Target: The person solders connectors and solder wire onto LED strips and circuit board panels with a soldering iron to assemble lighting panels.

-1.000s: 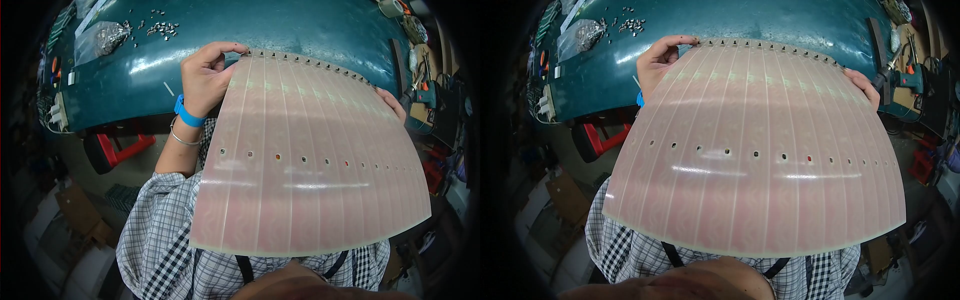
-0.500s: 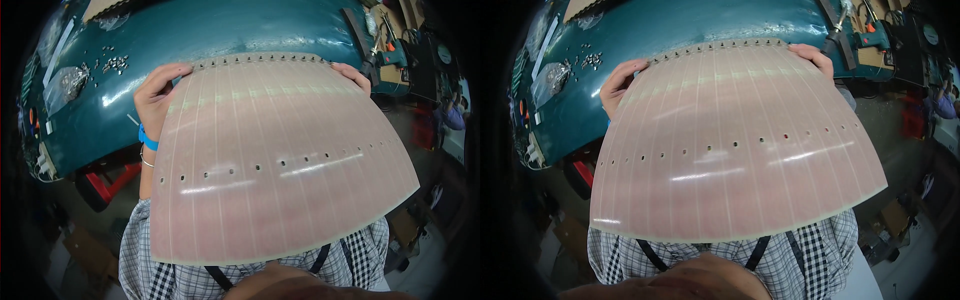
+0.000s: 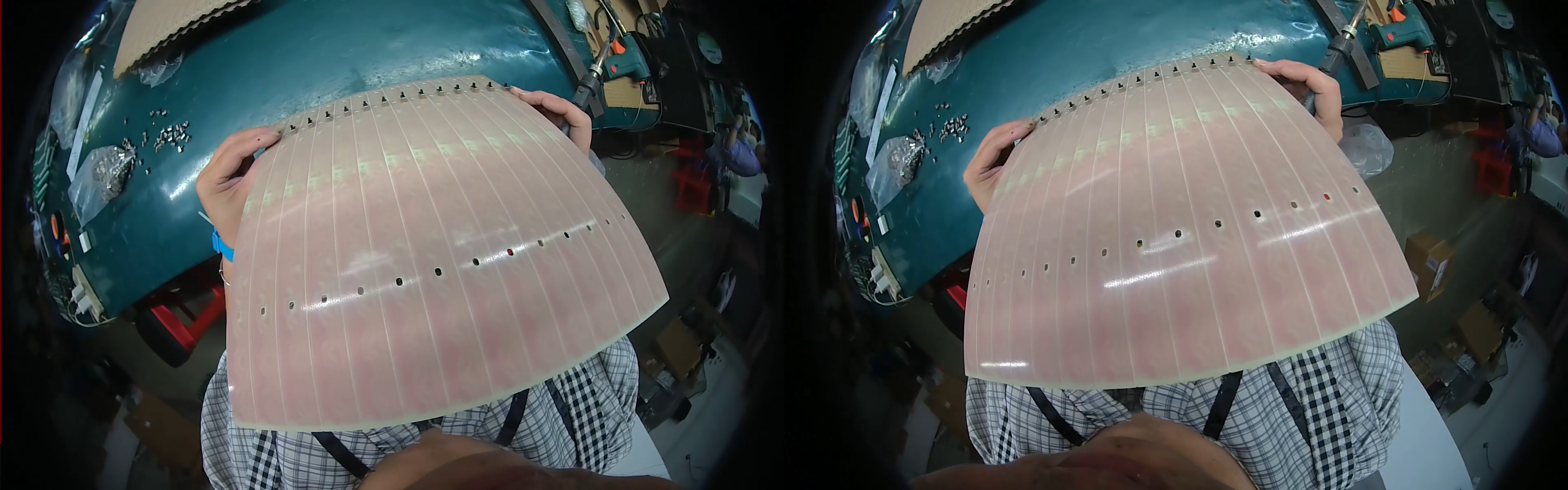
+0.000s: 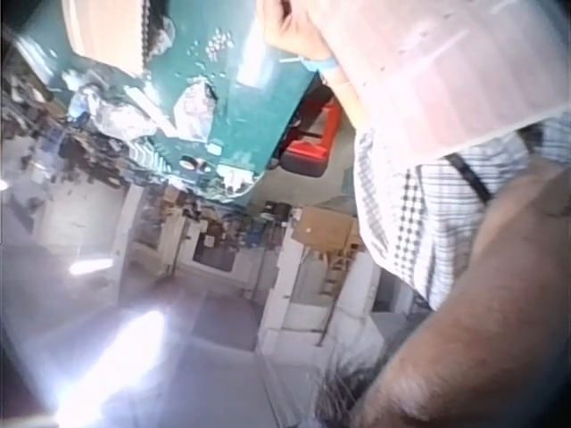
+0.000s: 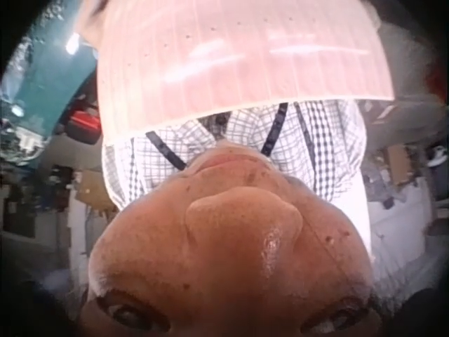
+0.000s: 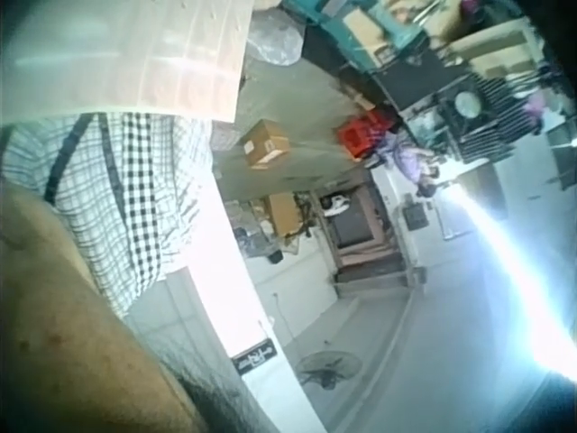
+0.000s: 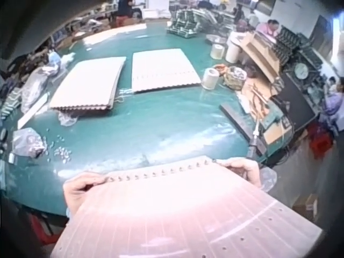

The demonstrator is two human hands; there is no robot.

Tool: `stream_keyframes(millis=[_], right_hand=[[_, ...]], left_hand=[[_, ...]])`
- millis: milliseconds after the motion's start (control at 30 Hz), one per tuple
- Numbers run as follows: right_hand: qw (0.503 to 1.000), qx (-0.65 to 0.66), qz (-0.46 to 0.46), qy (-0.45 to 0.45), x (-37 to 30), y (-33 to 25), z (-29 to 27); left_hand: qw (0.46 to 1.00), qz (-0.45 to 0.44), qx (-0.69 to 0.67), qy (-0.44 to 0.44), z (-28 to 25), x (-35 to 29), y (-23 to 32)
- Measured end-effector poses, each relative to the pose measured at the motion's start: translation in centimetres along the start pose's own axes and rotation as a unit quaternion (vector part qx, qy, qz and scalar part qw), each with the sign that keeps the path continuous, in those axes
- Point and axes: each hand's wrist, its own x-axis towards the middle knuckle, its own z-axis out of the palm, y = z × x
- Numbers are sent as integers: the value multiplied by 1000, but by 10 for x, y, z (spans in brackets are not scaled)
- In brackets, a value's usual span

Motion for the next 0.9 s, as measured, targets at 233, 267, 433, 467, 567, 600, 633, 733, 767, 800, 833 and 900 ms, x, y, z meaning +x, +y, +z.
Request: stream_keyframes(millis=[233, 267, 433, 467, 567, 600, 633, 733, 767, 800, 833, 900], right_hand=[[999, -33, 10, -17, 6, -6, -8], [999, -30, 2, -41, 8, -2, -11], [998, -48, 9, -50, 8, -1, -12], [997, -44, 15, -57, 8, 0, -14], [998, -29, 22, -60, 8, 0, -14], [998, -19, 22, -57, 8, 0, -14], [998, -21, 22, -56, 8, 1, -14], [998, -28, 5, -57, 8, 6, -18], [997, -33, 5, -66, 7, 9, -22], [996, -39, 4, -75, 7, 11, -24], [996, -40, 4, -75, 6, 12, -24], [998, -31, -13, -56, 6, 14, -20]], left_hand=[[1000, -15, 14, -14, -3, 5, 3], [1000, -15, 16, -14, -5, 4, 3], [1000, -6, -2, -25, -3, 6, 2], [1000, -13, -5, -25, -3, 6, 1], [1000, -21, -4, -22, -4, 6, 2], [999, -23, -3, -22, -3, 6, 2], [999, -22, -4, -23, -2, 7, 2], [999, -23, -24, -19, -2, 6, 0], [999, -21, -33, -19, -2, 5, 0], [999, -19, -44, -19, -1, 6, -1], [999, -19, -45, -19, -1, 6, -2], [999, -14, -46, -23, -3, 6, -4]])
